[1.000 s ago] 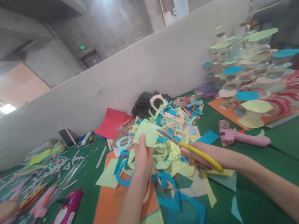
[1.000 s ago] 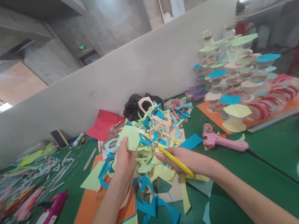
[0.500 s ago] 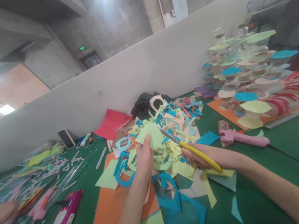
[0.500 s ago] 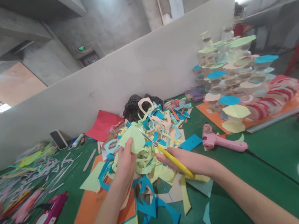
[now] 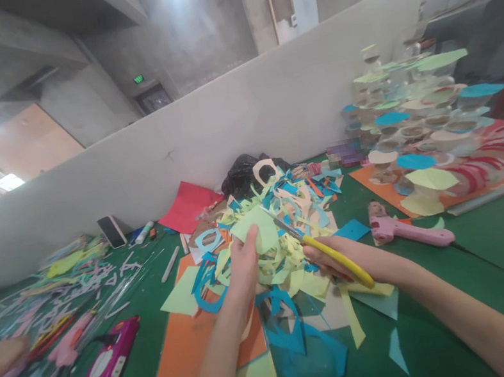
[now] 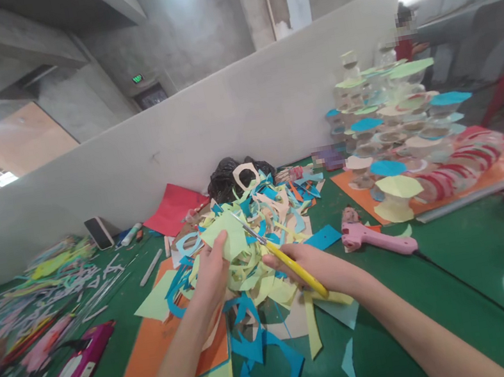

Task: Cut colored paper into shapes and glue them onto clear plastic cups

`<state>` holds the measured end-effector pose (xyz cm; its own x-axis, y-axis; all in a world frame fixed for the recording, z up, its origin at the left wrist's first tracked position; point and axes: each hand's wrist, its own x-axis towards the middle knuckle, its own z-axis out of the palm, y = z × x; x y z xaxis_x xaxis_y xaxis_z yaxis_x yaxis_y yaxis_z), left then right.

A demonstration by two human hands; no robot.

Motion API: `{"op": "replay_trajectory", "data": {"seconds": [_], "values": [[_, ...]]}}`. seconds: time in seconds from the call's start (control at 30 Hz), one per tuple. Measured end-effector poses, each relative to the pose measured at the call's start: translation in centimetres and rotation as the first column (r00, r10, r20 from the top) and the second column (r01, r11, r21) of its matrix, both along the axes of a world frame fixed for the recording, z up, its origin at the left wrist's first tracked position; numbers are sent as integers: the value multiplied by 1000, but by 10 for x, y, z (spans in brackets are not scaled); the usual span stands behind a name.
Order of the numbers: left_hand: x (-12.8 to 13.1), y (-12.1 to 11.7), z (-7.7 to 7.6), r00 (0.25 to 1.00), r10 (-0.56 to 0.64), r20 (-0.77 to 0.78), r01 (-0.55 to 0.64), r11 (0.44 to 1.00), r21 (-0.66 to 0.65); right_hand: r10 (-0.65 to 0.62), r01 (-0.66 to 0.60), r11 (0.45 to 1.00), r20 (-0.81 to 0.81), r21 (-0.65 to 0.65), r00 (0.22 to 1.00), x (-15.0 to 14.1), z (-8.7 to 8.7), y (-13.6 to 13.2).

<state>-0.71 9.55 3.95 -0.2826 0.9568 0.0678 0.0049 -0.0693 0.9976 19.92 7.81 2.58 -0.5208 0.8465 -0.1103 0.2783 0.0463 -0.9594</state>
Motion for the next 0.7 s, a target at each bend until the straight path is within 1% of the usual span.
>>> {"op": "replay_trajectory", "data": {"seconds": [0.13,0.33,0.53,0.6,0.7], "values": [[-2,-1,1,1000,-17,18,17,1000,-2,14,-15,1000,43,7,999,0,-1,2],[1,-4,7,998,-27,54,27,1000,2,-23,22,999,52,25,998,-2,-2,3],[9,-12,19,992,36,123,-30,998,-47,-62,53,995,102,84,993,-5,-4,5],[11,-12,19,985,45,169,-36,998,-56,-66,58,996,109,74,992,-5,-6,5],[11,-8,12,968,-20,250,38,997,-65,-52,48,998,109,44,993,-5,-6,4]]}}
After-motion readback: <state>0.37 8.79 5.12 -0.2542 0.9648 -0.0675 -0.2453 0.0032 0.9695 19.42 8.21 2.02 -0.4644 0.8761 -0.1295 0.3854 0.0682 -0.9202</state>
